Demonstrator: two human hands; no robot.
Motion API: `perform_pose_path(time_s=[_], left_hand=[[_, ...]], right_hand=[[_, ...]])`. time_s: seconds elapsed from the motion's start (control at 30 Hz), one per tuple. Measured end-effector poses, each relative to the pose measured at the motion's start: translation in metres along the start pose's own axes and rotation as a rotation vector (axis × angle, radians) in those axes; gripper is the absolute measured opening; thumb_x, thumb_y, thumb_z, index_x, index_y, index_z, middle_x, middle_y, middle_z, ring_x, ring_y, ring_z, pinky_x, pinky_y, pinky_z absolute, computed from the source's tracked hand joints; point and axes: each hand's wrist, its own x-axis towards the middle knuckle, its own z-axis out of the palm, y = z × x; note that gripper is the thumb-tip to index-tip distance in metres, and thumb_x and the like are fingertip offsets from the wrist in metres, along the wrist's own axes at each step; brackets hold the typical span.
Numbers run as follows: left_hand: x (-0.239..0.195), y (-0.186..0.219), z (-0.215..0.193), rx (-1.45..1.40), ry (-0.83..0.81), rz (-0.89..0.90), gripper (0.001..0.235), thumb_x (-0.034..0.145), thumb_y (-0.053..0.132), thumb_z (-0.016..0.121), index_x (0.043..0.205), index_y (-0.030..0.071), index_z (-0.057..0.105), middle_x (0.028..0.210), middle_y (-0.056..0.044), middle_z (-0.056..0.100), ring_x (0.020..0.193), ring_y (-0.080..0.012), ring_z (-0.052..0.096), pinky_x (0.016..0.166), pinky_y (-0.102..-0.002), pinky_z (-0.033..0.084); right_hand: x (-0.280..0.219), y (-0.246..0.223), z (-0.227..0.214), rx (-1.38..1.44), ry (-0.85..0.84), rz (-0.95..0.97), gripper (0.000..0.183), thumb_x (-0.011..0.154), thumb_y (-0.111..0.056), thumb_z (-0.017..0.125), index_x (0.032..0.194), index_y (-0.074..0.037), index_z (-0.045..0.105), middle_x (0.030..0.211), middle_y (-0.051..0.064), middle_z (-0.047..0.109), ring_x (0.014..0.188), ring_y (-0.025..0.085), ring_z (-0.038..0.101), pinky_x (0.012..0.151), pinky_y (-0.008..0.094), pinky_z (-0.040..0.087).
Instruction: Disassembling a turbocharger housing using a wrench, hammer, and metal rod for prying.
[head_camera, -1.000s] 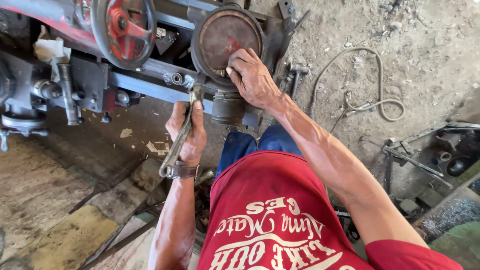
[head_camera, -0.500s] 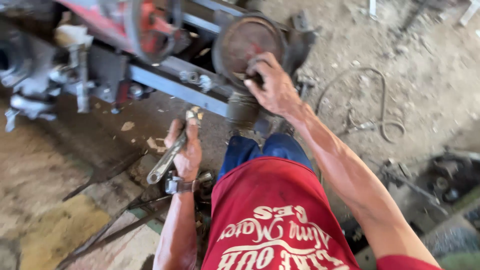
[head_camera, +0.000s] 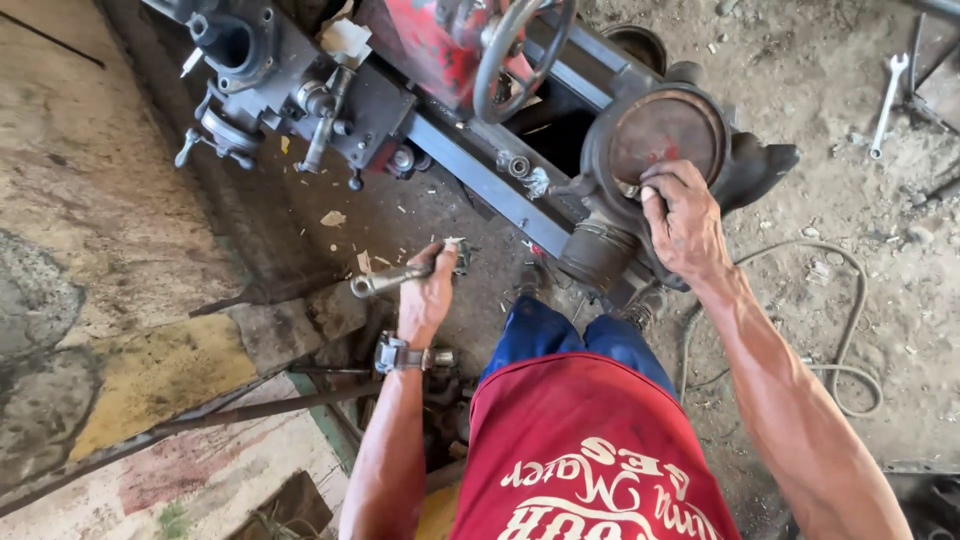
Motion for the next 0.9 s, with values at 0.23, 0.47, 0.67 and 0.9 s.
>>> perform_pose_path(time_s=[0.23,0.47,0.67,0.9], left_hand=[[0.100,-0.073,-0.059,0.239,0.136,0.055,0.024,0.100,0.025,0.053,0.102,0.007,0.067,0.094,-0.024,0.072,0.097,-0.0462,0.070,0.086,-0.056,0.053],[0.201,-0.067,-0.095,0.544,0.169,0.143,0.042,0.096,0.055,0.057,0.101,0.013,0.060,0.091,-0.022,0.073,0.094,-0.0458,0.072,0.082,-0.059,0.054],[0.287,-0.105,-0.072,0.718,0.359,0.575,0.033,0.091,0.030,0.064,0.116,0.010,0.056,0.093,-0.023,0.070,0.090,-0.0445,0.073,0.077,-0.055,0.059],[0.353,-0.155,-0.041,0.922,0.770,0.592,0.022,0.085,0.033,0.078,0.102,0.030,0.065,0.102,-0.005,0.065,0.096,-0.0335,0.064,0.085,-0.048,0.049]], right_hand=[[-0.008,0.009,0.002,0.045,0.013,0.057,0.019,0.093,-0.008,0.076,0.108,0.001,0.067,0.124,0.016,0.063,0.114,0.040,0.066,0.097,0.048,0.053],[-0.010,0.003,0.003,0.021,0.020,0.094,0.013,0.100,-0.010,0.069,0.108,0.000,0.070,0.121,0.017,0.066,0.114,0.040,0.068,0.097,0.047,0.053],[-0.006,-0.002,0.004,-0.024,0.060,0.080,0.011,0.101,-0.011,0.073,0.102,0.001,0.072,0.116,0.018,0.068,0.111,0.040,0.070,0.095,0.044,0.054],[-0.004,-0.019,0.008,-0.014,0.133,0.113,0.016,0.098,-0.017,0.074,0.105,-0.003,0.071,0.115,0.017,0.066,0.108,0.040,0.069,0.093,0.045,0.053]])
